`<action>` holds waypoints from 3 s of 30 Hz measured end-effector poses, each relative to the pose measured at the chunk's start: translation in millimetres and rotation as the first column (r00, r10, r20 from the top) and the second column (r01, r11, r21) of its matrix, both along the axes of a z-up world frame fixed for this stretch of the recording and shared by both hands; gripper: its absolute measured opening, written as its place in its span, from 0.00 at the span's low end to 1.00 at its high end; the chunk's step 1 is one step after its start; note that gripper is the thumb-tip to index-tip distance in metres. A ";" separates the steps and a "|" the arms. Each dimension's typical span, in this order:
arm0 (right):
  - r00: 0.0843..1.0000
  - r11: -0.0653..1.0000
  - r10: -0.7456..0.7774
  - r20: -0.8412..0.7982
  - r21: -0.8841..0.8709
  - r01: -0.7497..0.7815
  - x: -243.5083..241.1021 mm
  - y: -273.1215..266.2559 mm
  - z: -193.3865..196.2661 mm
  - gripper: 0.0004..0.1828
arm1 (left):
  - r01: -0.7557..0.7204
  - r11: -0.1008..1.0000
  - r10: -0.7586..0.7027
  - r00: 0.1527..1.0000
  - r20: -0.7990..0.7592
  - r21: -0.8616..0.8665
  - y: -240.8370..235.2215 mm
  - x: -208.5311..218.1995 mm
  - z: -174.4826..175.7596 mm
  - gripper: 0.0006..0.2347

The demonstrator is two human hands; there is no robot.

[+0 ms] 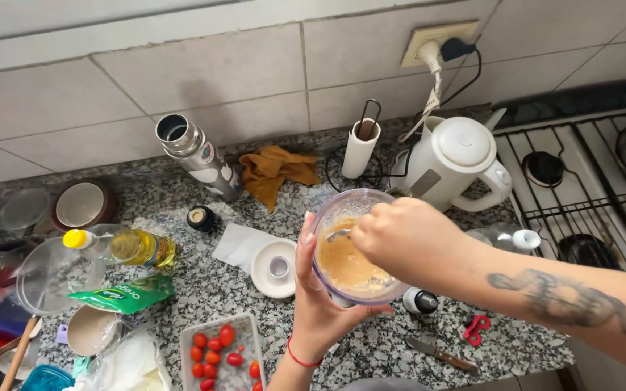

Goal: The person adds a white creamy substance to a blender containing a pinkish mixture using a spoon. They secure the lid, blend the contents, and then remove the lid to stir the mixture with the spoon. The person repeats the blending process and finally removes the blender jar from the base.

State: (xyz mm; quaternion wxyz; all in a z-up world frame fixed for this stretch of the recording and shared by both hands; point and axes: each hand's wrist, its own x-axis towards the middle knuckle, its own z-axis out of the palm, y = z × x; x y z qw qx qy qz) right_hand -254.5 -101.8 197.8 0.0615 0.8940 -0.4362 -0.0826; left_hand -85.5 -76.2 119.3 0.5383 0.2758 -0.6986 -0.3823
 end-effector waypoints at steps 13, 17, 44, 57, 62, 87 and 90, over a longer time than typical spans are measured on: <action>0.983 0.988 0.144 -0.110 0.072 -0.136 6.7 -18.6 -28.3 0.06 | -0.043 0.998 0.043 0.999 0.006 -0.038 -7.4 0.4 -0.2 0.36; 0.960 0.858 -0.139 -0.242 0.455 0.239 22.7 -11.6 5.6 0.07 | -0.079 0.995 0.080 0.997 0.013 -0.068 -7.6 -2.2 1.8 0.39; 0.990 0.999 -0.008 -0.143 0.030 0.013 4.5 -16.3 -40.2 0.02 | -0.074 0.997 0.075 0.996 0.041 -0.025 -5.0 -0.3 -1.7 0.38; 0.960 0.885 -0.067 -0.273 0.429 0.183 24.2 -9.2 -0.7 0.02 | -0.072 0.996 0.072 0.997 0.004 -0.052 -6.1 -1.3 5.2 0.38; 1.000 0.994 -0.027 -0.001 0.107 0.027 14.5 -19.3 -32.8 0.02 | -0.063 0.998 0.063 0.998 0.030 -0.024 -4.3 1.0 -4.4 0.39; 0.995 0.999 -0.007 -0.101 -0.041 0.003 15.3 -14.4 -32.0 0.05 | -0.068 0.996 0.071 0.996 0.045 -0.052 -4.4 2.6 -1.6 0.39; 0.990 1.000 -0.013 -0.142 -0.027 0.009 16.9 -7.6 -26.5 0.06 | -0.058 0.996 0.060 0.998 0.022 -0.060 -4.6 3.2 0.7 0.36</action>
